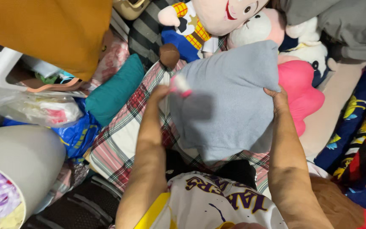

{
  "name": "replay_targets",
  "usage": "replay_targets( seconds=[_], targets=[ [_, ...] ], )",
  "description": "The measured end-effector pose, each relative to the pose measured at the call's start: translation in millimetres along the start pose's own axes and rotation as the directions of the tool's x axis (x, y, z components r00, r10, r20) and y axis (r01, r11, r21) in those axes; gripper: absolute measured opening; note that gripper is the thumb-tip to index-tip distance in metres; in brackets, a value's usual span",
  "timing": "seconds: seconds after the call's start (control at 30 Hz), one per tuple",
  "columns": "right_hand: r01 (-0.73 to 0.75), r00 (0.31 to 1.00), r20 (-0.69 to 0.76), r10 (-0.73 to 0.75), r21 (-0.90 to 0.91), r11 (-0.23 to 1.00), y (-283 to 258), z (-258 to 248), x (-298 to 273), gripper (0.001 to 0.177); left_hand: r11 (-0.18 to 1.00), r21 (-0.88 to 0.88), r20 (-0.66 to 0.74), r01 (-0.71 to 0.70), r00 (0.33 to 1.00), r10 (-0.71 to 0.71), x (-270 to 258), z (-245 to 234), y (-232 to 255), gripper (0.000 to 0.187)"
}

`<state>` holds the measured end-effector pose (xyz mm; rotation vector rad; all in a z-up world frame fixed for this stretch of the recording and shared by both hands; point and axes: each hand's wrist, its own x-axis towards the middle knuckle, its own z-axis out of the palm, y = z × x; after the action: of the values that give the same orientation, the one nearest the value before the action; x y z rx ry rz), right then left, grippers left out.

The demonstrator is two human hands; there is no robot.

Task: The person uses a lint roller to clean a red plush toy, a gray hoodie, and a plaid bedsheet. They also rearrange several stuffed toys and pillows on the bed.

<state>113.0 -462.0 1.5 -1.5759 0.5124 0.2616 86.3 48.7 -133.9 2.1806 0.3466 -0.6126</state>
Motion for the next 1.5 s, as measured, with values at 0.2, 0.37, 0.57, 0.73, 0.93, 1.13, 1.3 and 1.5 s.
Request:
replay_targets(
  seconds=[0.2, 0.37, 0.57, 0.73, 0.93, 1.13, 1.3, 1.5],
  targets=[
    [-0.011, 0.956, 0.295, -0.004, 0.049, 0.999, 3.8, -28.5, -29.7, 0.052, 0.507, -0.845, -0.107, -0.167, 0.983, 0.146, -95.3, 10.7, 6.6, 0.021],
    [0.002, 0.99, 0.141, 0.005, -0.052, 0.999, 34.4, -41.0, -13.3, 0.039, 0.814, -0.381, 0.177, -0.439, 0.829, 0.53, -47.3, 124.3, 201.2, 0.03],
    [0.083, 0.996, 0.037, -0.078, -0.144, 0.986, 52.8, -27.1, 7.3, 0.047, 0.785, -0.461, 0.176, -0.415, 0.824, 0.539, -64.8, 112.7, 69.8, 0.027],
    [0.054, 0.998, -0.019, -0.062, -0.272, 0.961, 30.1, -19.2, -14.8, 0.056, 0.974, -0.161, -0.072, -0.162, 0.986, 0.152, -149.8, 52.2, -57.4, 0.029],
    [0.399, 0.917, 0.259, -0.303, -0.566, 0.721, 29.5, -49.0, -57.6, 0.068, 0.783, -0.13, -0.057, -0.609, 0.793, 0.607, -147.9, 167.4, 103.8, 0.027],
    [0.249, 0.921, 0.027, -0.388, -0.807, 0.535, 55.2, -69.8, 9.8, 0.028, 0.78, -0.013, -0.018, -0.626, 0.78, 0.626, -144.0, 220.2, 111.6, 0.041],
    [0.428, 0.864, 0.081, -0.496, -0.636, 0.642, 66.3, -63.0, -15.3, 0.036, 0.938, 0.057, -0.019, -0.342, 0.939, 0.344, -173.5, 163.8, -23.7, 0.045],
    [0.44, 0.788, 0.113, -0.605, -0.79, 0.427, 130.5, 19.7, -134.1, 0.108, 0.963, 0.179, -0.059, -0.202, 0.975, 0.215, -175.2, 164.4, -56.0, 0.054]
  ],
)
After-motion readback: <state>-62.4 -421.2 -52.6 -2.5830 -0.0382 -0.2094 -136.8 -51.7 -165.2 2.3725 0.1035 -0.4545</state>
